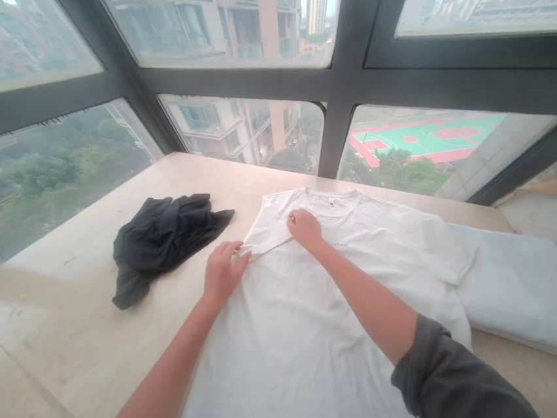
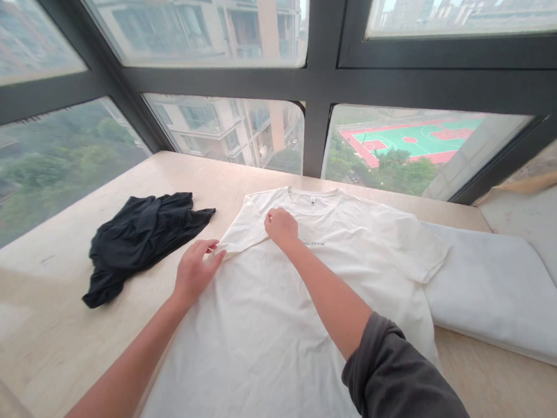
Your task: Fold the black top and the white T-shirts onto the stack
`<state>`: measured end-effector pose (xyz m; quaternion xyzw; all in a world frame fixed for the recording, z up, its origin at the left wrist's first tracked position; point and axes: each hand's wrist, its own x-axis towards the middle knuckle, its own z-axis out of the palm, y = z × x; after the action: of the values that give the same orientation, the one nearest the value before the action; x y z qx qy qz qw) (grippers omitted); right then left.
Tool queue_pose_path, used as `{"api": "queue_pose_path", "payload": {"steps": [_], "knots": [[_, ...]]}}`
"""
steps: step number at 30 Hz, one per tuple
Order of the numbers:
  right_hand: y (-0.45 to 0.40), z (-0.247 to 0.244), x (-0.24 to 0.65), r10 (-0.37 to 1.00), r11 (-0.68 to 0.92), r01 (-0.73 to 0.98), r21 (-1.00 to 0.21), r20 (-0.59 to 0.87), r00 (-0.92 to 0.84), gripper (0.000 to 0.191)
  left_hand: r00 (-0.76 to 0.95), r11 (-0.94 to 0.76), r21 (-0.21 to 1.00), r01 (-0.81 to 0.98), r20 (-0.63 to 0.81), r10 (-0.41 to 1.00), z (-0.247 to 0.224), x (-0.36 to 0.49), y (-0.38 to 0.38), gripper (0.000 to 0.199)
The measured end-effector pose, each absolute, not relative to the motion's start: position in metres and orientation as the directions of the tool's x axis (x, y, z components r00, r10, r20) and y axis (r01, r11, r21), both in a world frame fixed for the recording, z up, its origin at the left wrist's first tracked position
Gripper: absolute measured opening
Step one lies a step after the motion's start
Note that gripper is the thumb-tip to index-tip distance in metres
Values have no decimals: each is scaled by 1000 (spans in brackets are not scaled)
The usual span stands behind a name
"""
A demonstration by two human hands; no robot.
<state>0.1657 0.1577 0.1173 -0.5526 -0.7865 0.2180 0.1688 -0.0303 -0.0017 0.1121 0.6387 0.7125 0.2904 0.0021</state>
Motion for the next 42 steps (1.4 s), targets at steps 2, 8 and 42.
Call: {"api": "queue_pose_path", "payload": {"steps": [2,8,42], "knots": [[168,119,153,938,312,787,-532,38,-346,27,-199,21,450,893,352,914,113,-33,-2,23],[203,117,114,922,357,747,-560,82,-379,29,-372,171,537,826,292,881,107,-51,6,31],[85,151,374,912,351,678,-646,399,-93,32,-156,141,67,988,399,903,128,2,2,44]]}}
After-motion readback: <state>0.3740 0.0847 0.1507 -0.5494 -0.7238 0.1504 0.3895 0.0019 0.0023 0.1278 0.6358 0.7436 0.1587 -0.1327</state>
